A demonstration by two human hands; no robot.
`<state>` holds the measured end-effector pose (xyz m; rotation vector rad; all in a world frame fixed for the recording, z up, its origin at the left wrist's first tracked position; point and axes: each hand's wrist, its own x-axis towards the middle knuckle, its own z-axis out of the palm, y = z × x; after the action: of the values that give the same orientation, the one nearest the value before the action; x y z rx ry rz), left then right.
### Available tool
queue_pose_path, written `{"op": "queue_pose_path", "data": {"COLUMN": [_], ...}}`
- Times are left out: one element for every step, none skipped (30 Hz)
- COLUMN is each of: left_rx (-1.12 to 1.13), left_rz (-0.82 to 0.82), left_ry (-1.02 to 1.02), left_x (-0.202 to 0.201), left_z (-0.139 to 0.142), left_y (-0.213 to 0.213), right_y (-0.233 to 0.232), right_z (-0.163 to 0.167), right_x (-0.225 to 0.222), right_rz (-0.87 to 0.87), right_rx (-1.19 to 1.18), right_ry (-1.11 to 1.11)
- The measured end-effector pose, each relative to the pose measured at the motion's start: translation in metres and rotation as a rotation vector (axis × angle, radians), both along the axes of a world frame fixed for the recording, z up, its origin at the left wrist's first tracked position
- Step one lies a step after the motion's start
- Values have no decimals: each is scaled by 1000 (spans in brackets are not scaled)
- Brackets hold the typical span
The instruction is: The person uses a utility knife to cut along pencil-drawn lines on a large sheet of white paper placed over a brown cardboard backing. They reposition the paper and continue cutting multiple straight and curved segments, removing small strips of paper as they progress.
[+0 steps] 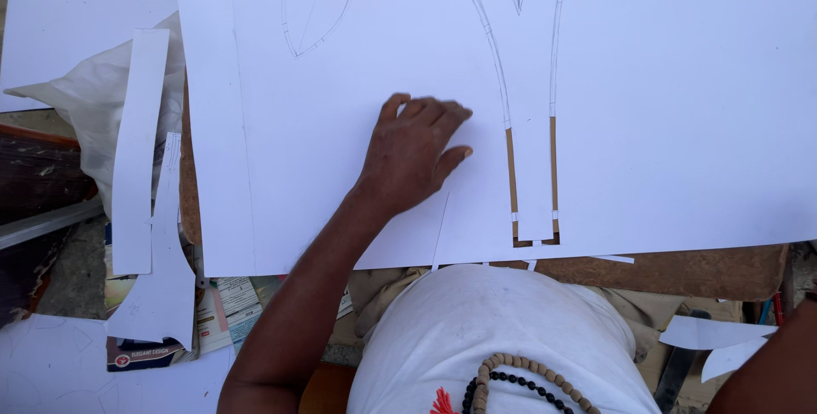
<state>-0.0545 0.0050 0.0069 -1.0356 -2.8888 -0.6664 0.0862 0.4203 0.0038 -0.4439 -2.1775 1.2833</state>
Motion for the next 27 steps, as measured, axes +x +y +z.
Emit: {"op": "queue_pose_path", "data": {"left_rx": [16,29,58,87,83,73,92,113,138,151,167,186,184,178,173,172,171,170,173,176,180,182,184,185,185,185,183], "left_rz": [50,102,139,177,209,242,259,272,284,288,292,296,293,293,294,294,293,292,292,289,285,284,283,283,279,277,275], "left_ry": [27,56,80,100,95,85,84,85,87,75,67,60,54,46,42,39,34,27,22,17,12,5,-1,-6,-10,-14,-17], "left_x": [-12,-24,-37,-47,-58,-64,-67,-70,-72,-72,-72,-71,-71,-72,-72,-74,-75,-76,-76,-77,-77,-78,-78,-78,-79,-79,-79], "left_z": [-4,-9,-13,-18,-22,-26,-31,-34,-38,-42,-47,-50,-53,-54,-55,-55,-55,-55,-55,-56,-56,-57,-58,-58,-59,-60,-60], "left_y": [5,11,17,24,30,35,38,42,44,44,44,44,43,42,41,40,40,39,39,38,38,38,38,38,37,37,37], "right_y": [-10,-22,-36,-52,-70,-90,-110,-128,-143,-156,-167,-175,-181,-187,-192,-194,-195,-195,-195,-194,-192,-190,-188,-186,-183,-181,-179], "right_z": [5,10,15,19,21,21,20,18,16,15,13,13,13,12,12,12,10,8,6,4,3,1,-1,-4,-5,-7,-10], "right_x": [-10,-21,-35,-49,-65,-80,-98,-115,-131,-148,-162,-175,-187,-198,-207,-215,-221,-225,-229,-231,-232,-233,-234,-234,-235,-235,-236], "right_rz": [45,93,160,235,310,389,458,527,579,632,650,650,649,630,612,635,657,647,637,593,548,561,574,587,598,610,622], "right_rx": [-4,-15,-28,-51,-80,-116,-150,-185,-201,-221,-190,-142,-94,-34,26,71,114,149,185,215,246,248,249,250,279,307,335], "right_ry": [23,51,86,120,150,169,185,197,196,194,182,169,156,138,124,134,143,116,89,29,-31,-24,-16,-7,-1,5,11]}}
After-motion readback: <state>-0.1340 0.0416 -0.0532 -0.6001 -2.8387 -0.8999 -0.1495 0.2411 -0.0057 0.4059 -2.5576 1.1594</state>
